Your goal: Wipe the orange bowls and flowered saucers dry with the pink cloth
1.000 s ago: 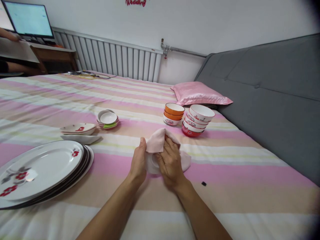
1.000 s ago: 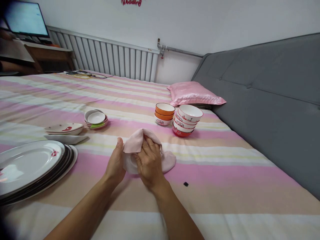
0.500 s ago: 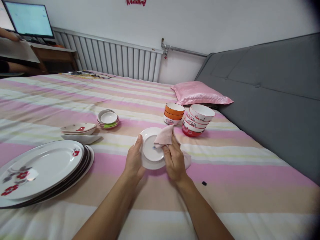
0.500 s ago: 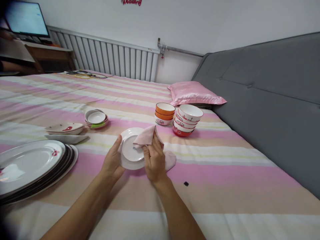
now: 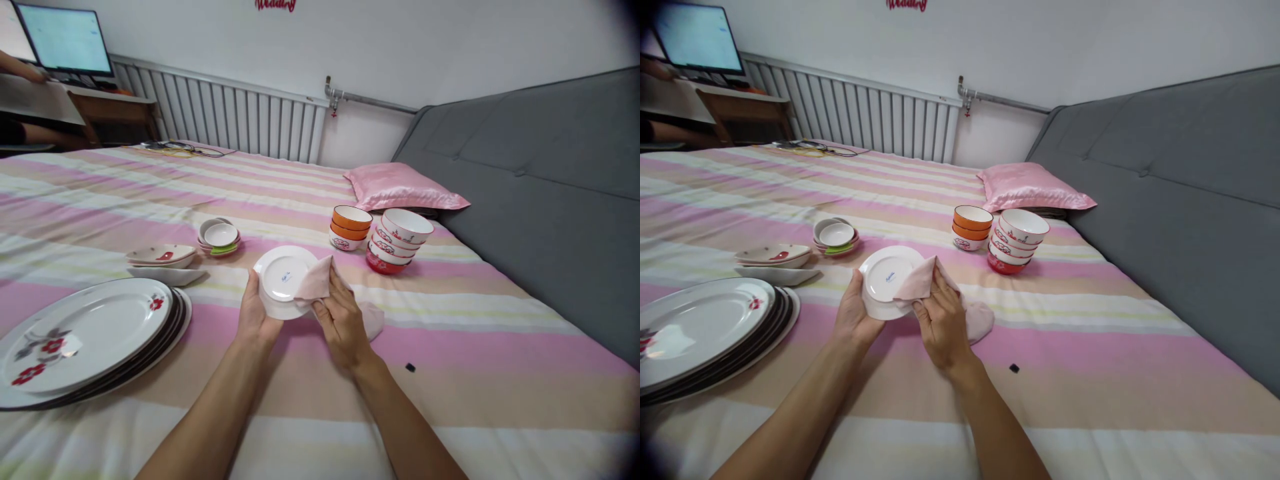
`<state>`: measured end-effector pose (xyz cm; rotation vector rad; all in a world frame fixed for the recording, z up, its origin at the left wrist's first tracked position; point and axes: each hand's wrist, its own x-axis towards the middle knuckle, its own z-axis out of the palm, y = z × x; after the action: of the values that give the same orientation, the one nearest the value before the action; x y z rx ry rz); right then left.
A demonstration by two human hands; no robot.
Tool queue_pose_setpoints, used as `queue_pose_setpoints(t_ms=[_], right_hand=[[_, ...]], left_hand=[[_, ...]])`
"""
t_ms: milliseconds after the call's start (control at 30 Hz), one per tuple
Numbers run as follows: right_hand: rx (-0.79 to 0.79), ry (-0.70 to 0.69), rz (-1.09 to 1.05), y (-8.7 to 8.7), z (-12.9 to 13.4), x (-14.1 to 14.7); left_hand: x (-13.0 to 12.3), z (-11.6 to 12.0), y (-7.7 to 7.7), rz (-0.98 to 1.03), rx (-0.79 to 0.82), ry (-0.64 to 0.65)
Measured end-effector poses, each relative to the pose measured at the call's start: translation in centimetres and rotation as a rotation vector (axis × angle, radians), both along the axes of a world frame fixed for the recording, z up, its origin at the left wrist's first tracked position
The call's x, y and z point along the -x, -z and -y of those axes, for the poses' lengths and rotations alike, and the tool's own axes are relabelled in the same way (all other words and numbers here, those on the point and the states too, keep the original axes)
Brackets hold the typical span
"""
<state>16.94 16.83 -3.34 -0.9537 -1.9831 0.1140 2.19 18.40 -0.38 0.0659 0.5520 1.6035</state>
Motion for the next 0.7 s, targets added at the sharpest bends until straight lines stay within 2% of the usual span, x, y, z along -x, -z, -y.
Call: queue_pose_setpoints(t_ms=[133,267,433,567,700], right_hand=[[-0.016,-0.084,0.09,0.1,0.0,0.1],[-0.005,-0.15,0.184,0.0,0.3,0.4],[0.057,-0.197,0.274,-0.3,1.1,1.2],[0.05,-0.2,0.301,-0.6,1.5,1.7],[0.034,-0.193,0.303,-0.7,1.7,1.9]], left_hand=[[0.8,-0.5,0.3,-0.026,0.012,-0.062],[1.2,-0.4,-0.2,-0.059,0.067,-0.107],[1.1,-0.3,-0.6,-0.036,0.107,-0.083],[0.7,-0.3,-0.5,-0.037,0.138,-0.074],[0.0,0.1,-0.7,-0.065,0.104,-0.056]])
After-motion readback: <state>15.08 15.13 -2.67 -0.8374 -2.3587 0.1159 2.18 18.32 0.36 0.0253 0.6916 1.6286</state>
